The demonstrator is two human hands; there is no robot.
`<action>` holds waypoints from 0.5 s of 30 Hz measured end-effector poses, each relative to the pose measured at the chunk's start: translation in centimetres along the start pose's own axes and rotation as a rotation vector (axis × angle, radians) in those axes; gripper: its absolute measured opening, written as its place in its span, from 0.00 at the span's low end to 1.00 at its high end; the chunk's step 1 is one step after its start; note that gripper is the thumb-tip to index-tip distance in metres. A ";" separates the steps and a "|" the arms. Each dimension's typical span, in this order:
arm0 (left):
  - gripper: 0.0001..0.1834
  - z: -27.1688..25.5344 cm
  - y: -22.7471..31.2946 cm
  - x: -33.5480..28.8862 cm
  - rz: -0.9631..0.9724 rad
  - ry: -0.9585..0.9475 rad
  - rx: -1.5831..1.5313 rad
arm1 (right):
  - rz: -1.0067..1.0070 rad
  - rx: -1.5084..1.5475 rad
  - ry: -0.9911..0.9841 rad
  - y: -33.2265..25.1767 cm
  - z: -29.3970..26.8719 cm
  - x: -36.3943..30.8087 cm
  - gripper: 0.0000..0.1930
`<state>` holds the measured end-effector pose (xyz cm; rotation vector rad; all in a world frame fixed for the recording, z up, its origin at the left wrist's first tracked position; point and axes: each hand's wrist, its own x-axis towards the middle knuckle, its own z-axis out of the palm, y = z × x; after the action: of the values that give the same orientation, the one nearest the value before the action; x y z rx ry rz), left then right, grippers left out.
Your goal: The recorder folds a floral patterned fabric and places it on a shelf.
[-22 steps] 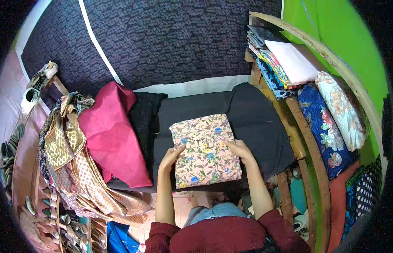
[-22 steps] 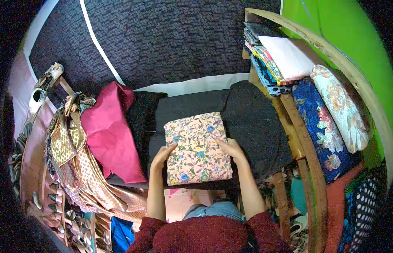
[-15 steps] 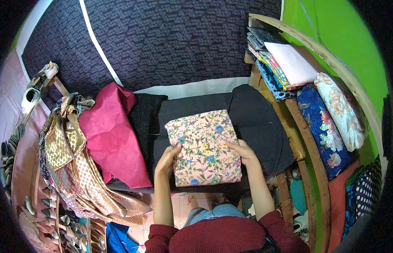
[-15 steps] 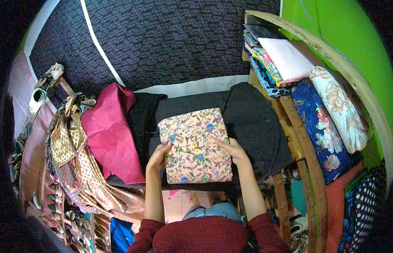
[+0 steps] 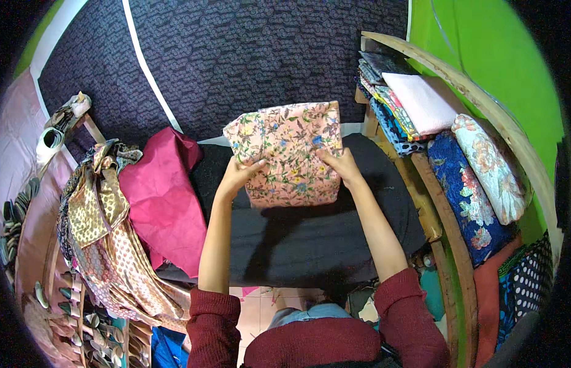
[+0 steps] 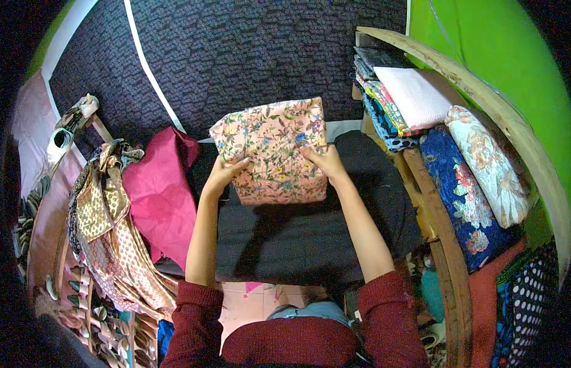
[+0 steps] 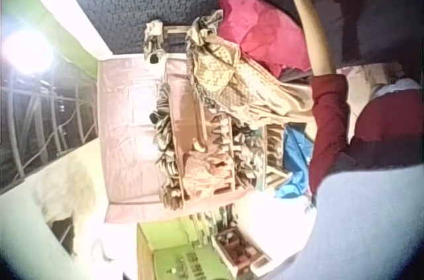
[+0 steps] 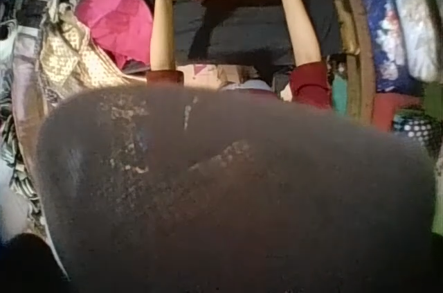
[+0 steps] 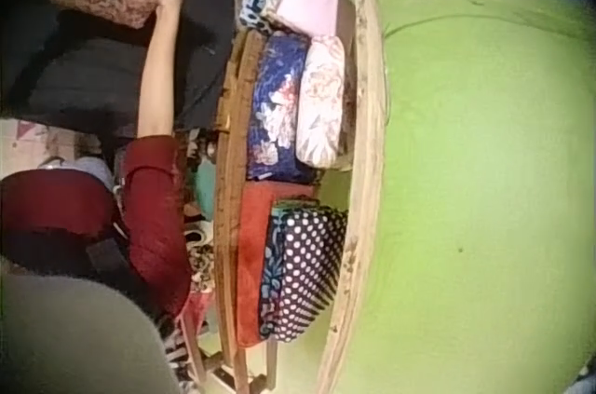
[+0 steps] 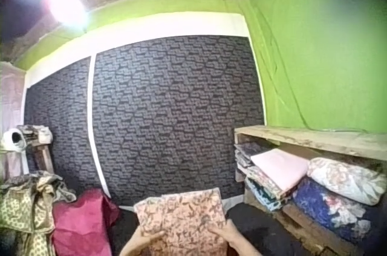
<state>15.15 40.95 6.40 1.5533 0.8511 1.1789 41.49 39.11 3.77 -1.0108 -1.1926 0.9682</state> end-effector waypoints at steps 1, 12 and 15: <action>0.19 0.2 0.0 0.1 0.115 0.045 0.064 | -0.031 -0.052 -0.020 0.0 -0.5 0.1 0.18; 0.18 0.8 -7.6 -13.5 0.257 -0.408 0.534 | -0.121 -0.858 -0.694 4.1 -4.7 -12.2 0.22; 0.11 -0.1 -8.9 -15.3 0.366 -0.563 0.738 | -0.241 -0.953 -0.758 5.2 -4.1 -14.4 0.30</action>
<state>10.93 29.50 -6.39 2.5704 0.6547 0.5958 43.54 26.32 -5.30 -1.1970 -2.4858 0.5626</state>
